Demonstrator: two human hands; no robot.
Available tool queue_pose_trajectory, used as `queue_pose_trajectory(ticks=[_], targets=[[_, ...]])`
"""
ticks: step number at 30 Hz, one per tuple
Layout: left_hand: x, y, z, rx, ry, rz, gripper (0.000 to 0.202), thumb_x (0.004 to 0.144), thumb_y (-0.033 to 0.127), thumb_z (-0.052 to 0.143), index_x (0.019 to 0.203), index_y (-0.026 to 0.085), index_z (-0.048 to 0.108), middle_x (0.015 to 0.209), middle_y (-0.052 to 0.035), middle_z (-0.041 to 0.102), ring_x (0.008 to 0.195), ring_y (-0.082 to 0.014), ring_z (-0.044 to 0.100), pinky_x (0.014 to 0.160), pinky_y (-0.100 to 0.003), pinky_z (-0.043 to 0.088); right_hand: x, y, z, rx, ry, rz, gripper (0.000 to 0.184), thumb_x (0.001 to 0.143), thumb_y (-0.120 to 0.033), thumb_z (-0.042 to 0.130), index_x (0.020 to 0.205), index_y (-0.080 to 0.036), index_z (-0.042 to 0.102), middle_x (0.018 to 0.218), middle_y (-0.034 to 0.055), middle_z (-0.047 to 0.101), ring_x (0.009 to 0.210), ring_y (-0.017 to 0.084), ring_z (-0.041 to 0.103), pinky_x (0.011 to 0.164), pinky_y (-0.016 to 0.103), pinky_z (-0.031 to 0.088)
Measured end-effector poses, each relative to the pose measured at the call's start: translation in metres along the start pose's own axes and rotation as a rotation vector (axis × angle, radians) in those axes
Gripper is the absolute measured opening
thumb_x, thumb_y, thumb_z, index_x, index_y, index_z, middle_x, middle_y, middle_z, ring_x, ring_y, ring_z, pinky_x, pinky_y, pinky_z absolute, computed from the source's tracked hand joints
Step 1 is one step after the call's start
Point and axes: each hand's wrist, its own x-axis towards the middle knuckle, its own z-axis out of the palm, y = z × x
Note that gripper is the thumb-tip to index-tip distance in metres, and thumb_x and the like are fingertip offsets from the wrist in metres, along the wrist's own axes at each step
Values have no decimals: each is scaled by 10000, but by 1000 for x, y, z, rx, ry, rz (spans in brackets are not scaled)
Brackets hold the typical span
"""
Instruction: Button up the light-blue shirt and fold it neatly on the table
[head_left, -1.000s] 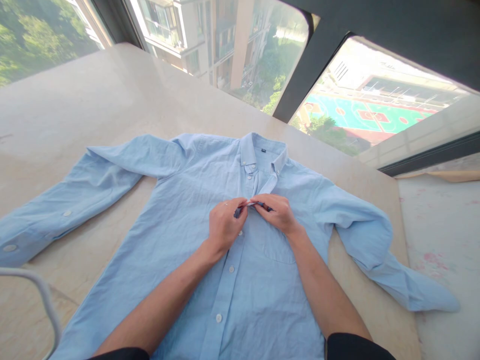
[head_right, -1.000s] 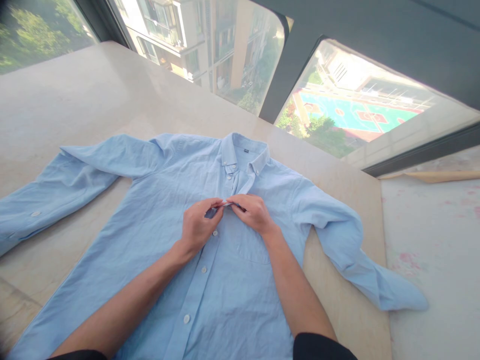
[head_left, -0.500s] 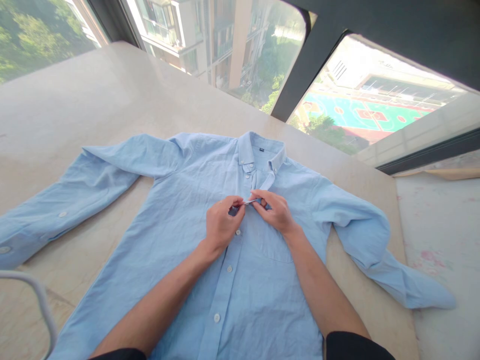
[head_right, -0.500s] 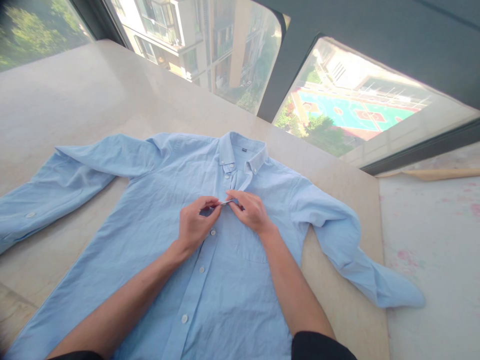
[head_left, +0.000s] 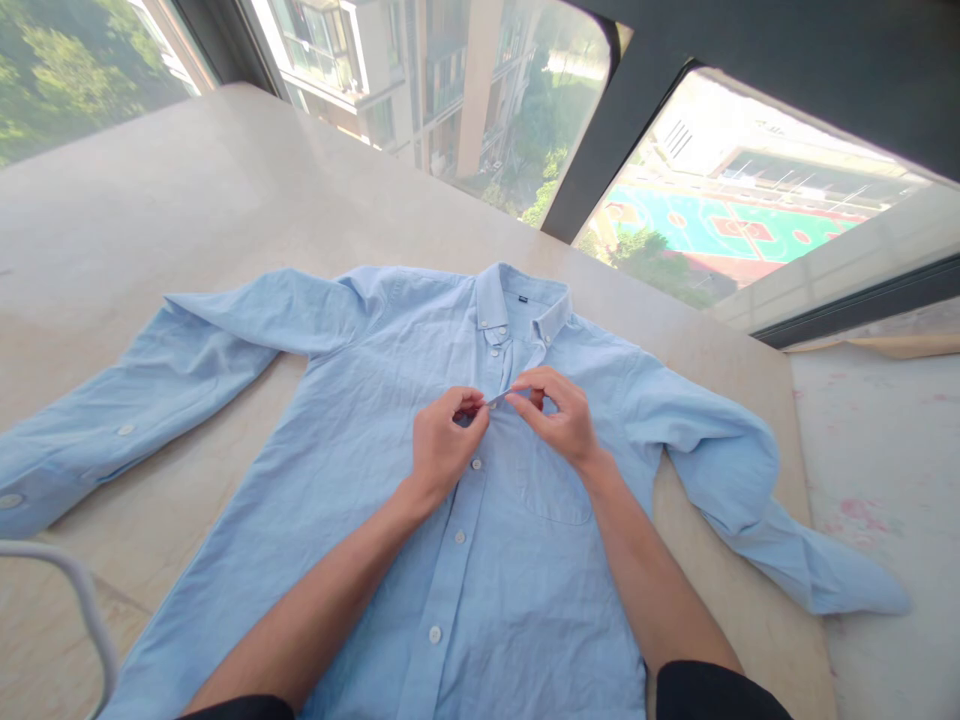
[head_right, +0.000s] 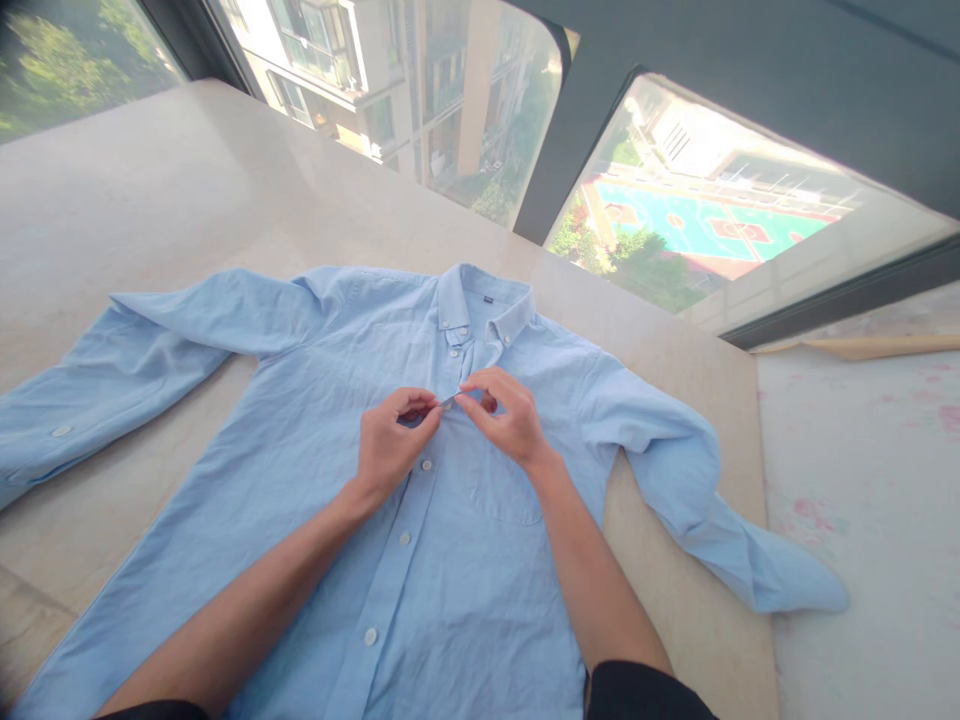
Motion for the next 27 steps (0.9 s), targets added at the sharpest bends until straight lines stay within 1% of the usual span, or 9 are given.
queue_pose_trajectory(ticks=[2,4,6,7,9,15,19,23,27], targets=[[1,1,0,-17,-3,-18,99,769,178,654,860,216,661,798,5,750,744,-160,717,726,-290,571,3,-9,-7,91,-102,180,230,837,-423,677,793,-199,706,728,32,684,549,119,543,534,256,485],[1,2,0,-30,-6,-35,103,763,180,657,861,211,662,797,2,749,732,-158,715,710,-284,566,5,-14,-11,206,-269,403,283,835,-447,667,783,-174,721,663,20,684,469,89,519,437,212,417],[1,3,0,-40,-3,-48,105,761,185,660,863,208,663,795,1,748,722,-154,712,695,-275,560,6,-15,-12,319,-402,595,297,819,-445,677,841,-155,736,710,35,724,405,59,491,376,186,361],[1,3,-1,-46,-1,-51,100,761,187,660,859,207,663,790,3,746,714,-150,708,684,-268,556,7,-15,-12,365,-437,662,297,804,-433,690,874,-149,740,759,50,744,392,49,488,360,177,345],[1,4,-1,-58,9,-55,79,763,194,660,840,208,663,773,9,740,691,-141,698,656,-255,547,7,-13,-9,443,-448,743,291,774,-405,715,899,-144,744,832,72,763,387,38,495,338,163,328],[2,5,-1,-77,7,-54,51,760,216,663,810,206,663,755,13,735,657,-132,680,619,-242,534,8,-14,-4,542,-389,833,227,711,-335,763,825,-140,741,834,88,771,392,44,527,302,143,314],[3,5,-2,-86,5,-53,47,758,217,664,804,207,664,742,14,732,645,-129,674,600,-234,525,7,-15,-2,537,-379,824,222,716,-349,759,790,-142,729,831,89,771,390,46,532,291,137,304],[3,5,-1,-93,2,-53,37,755,212,660,790,203,666,713,19,722,610,-118,652,571,-224,502,7,-17,2,521,-353,815,242,730,-368,745,782,-134,717,812,92,768,373,47,529,271,137,263],[3,7,-2,-97,5,-50,16,751,208,659,765,200,663,695,22,713,594,-113,631,560,-221,484,8,-21,7,493,-316,831,210,735,-338,724,753,-131,695,789,89,765,371,59,546,258,137,264]])
